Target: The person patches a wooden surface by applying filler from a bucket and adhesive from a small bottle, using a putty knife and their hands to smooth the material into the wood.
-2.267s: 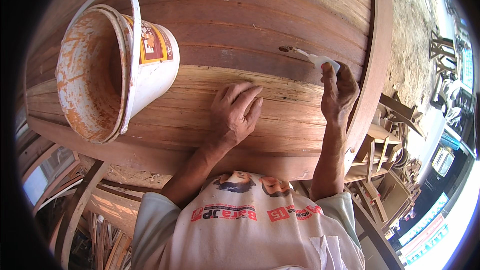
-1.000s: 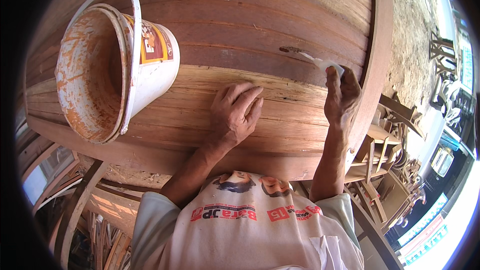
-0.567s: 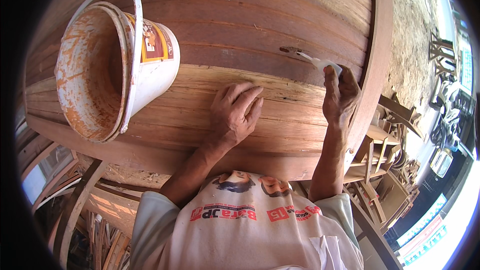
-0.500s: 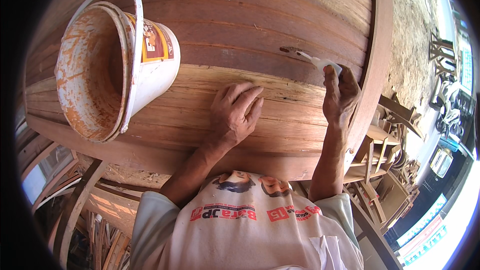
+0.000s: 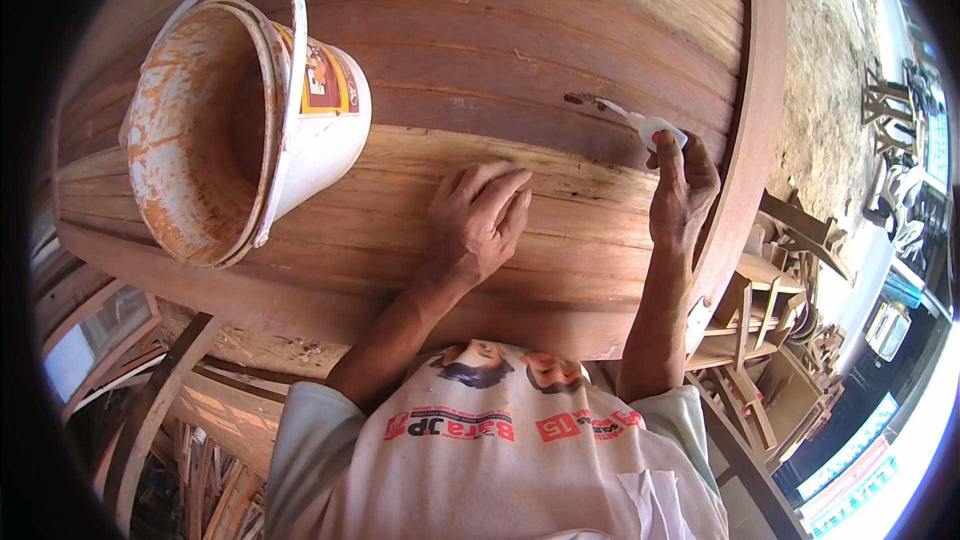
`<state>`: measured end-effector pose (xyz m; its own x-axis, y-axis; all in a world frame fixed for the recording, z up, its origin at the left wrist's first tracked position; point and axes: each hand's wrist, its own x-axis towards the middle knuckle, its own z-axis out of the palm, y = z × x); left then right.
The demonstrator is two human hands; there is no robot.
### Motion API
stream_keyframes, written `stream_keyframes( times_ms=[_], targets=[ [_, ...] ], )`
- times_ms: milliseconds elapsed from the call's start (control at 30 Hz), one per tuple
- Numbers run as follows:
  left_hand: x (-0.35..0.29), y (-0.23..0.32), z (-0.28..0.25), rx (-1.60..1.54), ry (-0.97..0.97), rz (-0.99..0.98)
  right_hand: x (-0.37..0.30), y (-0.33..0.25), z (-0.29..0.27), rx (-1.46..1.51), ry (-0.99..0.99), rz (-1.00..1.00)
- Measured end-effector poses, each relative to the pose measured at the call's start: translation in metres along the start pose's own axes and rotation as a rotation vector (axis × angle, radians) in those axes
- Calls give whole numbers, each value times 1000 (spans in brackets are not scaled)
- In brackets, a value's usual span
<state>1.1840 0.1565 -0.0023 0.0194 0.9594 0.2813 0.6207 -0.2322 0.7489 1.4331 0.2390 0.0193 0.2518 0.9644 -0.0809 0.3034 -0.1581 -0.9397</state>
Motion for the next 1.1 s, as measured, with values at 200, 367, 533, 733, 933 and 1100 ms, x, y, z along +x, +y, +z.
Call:
stream_keyframes(
  times_ms=[200, 367, 533, 733, 933, 1100],
  targets=[
    [-1, -2, 2, 16, 22, 28, -9, 0, -2, 226, 50, 79],
    [-3, -3, 9, 25, 33, 30, -16, 24, -22, 811, -3, 203],
    [-3, -4, 12, 31, 27, 41, -56, 32, -33, 847, -45, 194],
    [-2, -5, 11, 36, 16, 88, -105, 55, -36, 531, -32, 86],
    [-4, -13, 2, 10, -63, 116, -122, 46, -35, -262, 96, -270],
    [0, -17, 1, -13, -122, 162, -122, 59, -41, -520, 112, -222]
  ],
)
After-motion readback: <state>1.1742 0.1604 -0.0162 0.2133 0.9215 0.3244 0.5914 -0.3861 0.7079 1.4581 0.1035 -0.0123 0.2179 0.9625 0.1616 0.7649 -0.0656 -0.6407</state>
